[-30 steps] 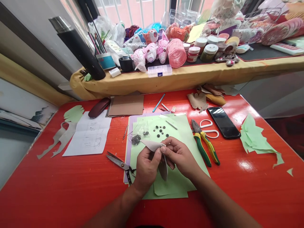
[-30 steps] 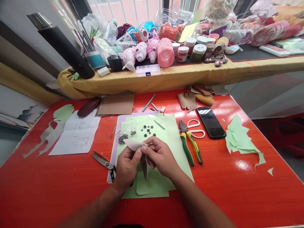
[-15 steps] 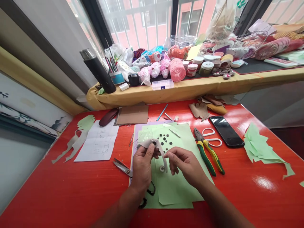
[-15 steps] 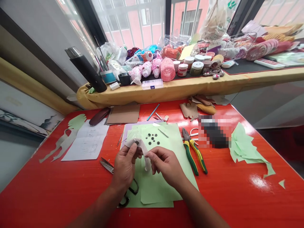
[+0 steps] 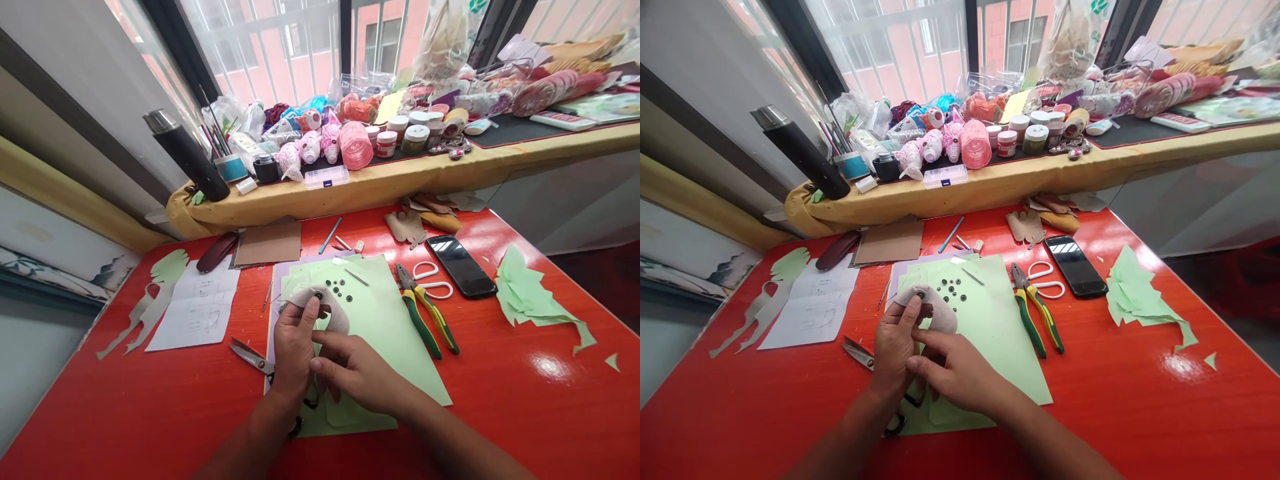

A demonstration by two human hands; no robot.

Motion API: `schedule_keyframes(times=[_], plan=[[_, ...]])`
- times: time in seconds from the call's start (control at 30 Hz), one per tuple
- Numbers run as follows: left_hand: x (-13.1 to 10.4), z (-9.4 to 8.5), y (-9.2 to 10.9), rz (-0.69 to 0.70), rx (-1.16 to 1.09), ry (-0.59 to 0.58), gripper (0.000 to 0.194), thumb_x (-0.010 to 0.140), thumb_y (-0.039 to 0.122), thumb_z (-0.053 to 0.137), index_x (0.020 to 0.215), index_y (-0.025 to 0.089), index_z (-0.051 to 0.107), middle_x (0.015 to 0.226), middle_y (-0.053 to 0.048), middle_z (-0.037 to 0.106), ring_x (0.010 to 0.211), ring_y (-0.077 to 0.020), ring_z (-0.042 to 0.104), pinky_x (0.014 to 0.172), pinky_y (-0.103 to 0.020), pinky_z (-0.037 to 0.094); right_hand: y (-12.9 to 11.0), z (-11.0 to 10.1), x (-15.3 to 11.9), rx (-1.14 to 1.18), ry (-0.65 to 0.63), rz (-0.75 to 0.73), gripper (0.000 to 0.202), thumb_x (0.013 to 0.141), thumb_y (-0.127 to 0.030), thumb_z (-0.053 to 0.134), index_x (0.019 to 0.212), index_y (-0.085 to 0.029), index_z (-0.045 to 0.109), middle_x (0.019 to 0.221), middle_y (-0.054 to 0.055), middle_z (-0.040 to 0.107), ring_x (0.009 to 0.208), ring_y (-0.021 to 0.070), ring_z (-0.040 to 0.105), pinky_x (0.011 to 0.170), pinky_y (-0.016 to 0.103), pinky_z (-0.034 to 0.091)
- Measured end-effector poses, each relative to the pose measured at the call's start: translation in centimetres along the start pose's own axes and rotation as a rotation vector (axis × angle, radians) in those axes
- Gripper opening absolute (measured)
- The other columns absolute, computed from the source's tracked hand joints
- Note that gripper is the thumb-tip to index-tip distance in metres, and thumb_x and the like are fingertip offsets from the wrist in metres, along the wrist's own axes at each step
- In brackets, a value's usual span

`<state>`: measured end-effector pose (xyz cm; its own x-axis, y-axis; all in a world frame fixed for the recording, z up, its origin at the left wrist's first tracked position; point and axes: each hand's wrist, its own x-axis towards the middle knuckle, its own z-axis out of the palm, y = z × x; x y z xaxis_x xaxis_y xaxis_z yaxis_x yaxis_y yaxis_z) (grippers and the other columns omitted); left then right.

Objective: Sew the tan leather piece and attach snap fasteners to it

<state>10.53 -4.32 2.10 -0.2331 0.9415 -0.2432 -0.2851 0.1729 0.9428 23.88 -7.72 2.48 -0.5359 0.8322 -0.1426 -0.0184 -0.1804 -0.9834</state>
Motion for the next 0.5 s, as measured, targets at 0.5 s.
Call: schedule_keyframes(times=[0.5], plan=[[-1.1, 2.2, -0.1, -0.064, -0.3, 0.085, 0.028, 0.076, 0.039, 0.09, 0.094, 0.021, 0.079, 0.098, -0.001, 0.077, 0.09, -0.0138, 0.07, 0.082, -0.024, 0.055, 0.9, -0.7, 0.9, 0.274, 0.439, -0.104, 0.055, 0.093, -0.054, 0.071, 0.135, -0.019, 0.069, 0.072, -0.003, 0.061, 0.048, 0.0104, 0.053, 0.049, 0.026, 0.043]])
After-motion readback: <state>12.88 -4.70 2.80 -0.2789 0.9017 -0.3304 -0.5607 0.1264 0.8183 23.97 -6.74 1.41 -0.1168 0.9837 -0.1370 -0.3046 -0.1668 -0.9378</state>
